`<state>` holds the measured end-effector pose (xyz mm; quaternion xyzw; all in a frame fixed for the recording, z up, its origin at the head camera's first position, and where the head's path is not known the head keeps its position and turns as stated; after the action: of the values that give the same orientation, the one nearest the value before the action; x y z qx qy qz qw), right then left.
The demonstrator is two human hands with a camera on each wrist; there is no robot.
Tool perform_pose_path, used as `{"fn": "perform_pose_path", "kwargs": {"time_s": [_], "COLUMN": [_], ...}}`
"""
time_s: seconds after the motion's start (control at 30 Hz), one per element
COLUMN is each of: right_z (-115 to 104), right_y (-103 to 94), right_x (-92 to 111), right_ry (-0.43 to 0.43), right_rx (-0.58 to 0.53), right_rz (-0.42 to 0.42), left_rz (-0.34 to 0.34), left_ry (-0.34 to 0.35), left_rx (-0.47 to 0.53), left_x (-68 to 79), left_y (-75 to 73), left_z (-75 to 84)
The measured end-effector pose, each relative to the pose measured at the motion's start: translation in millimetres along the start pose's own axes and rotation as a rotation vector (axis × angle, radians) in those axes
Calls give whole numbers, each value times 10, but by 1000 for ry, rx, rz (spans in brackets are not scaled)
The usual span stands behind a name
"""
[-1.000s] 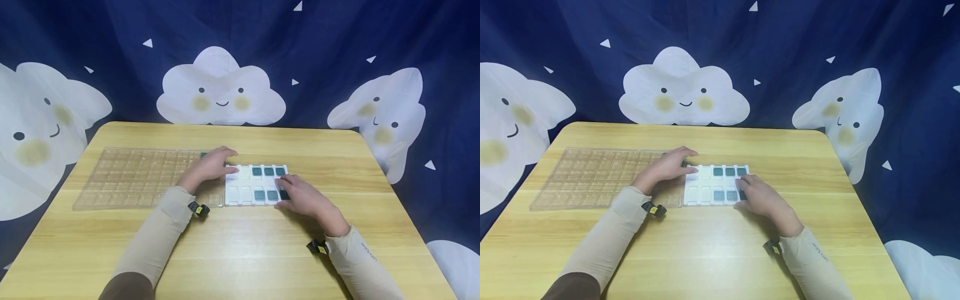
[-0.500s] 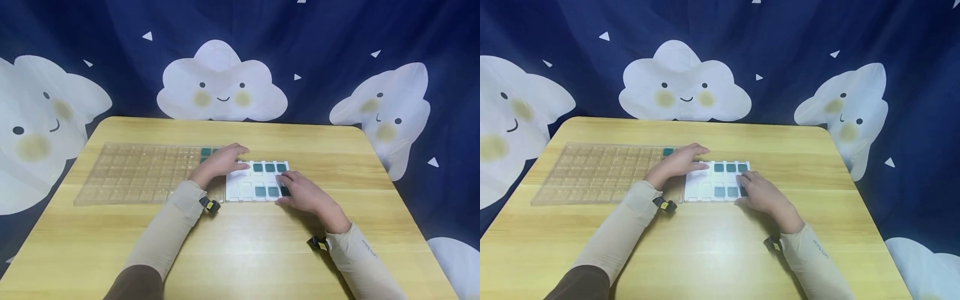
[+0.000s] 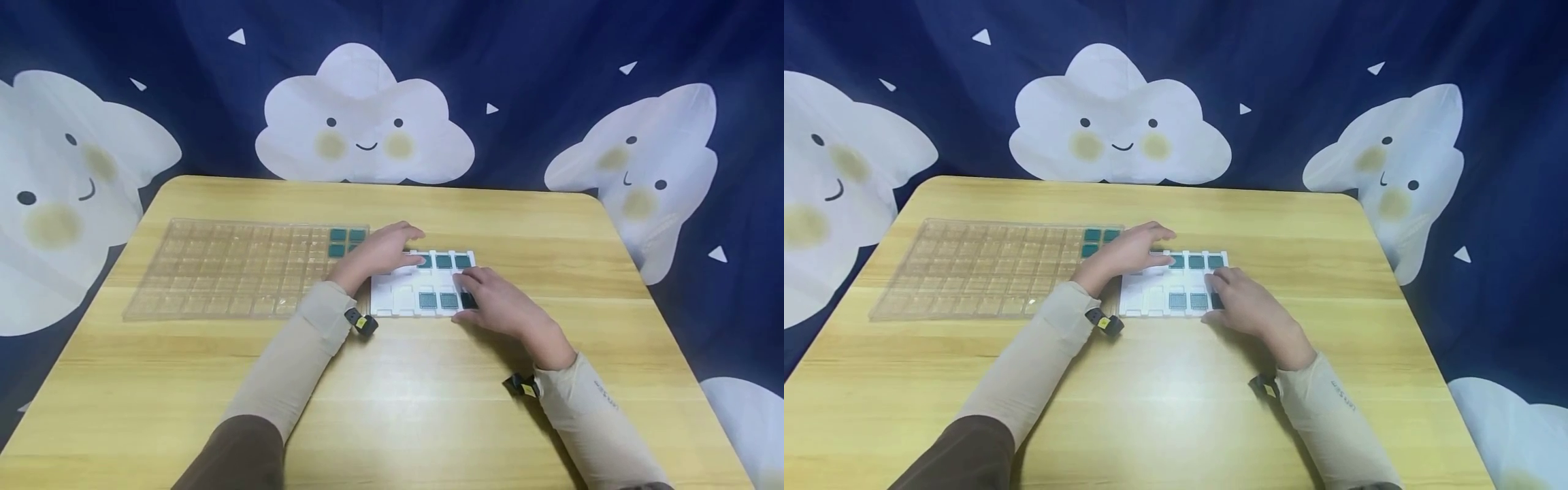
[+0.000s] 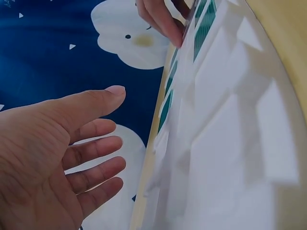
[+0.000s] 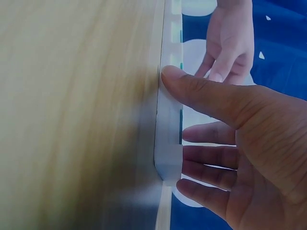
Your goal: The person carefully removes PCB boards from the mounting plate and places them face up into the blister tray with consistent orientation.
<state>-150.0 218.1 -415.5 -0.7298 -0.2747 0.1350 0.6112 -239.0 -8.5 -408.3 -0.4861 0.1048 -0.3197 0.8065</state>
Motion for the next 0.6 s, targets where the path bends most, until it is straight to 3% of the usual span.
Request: {"fn": "perform_pose_path", "kwargs": {"time_s": [0.27, 0.6], "right_z": [14, 25], "right_y": [-45, 8], "right_x": [-19, -10], "right_ry": [-13, -7], "right_rx": [9, 11], "right_rz": [12, -2], "left_rz": [10, -29], "left_ry": [20, 20], "left_rx": [-19, -21], "left_x": [-95, -141], "left_y": [7, 120], "left_z": [67, 44]}}
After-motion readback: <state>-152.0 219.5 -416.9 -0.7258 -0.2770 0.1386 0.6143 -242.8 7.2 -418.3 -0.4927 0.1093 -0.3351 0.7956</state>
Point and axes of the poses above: each hand's wrist, its own x-axis away from the middle knuckle, its own y-axis out of the palm, z = x × y, the point moved 2 cm from there along -x, towards the middle knuckle, and after that the axes turned 2 degrees about -z, right-handed, at the moved point
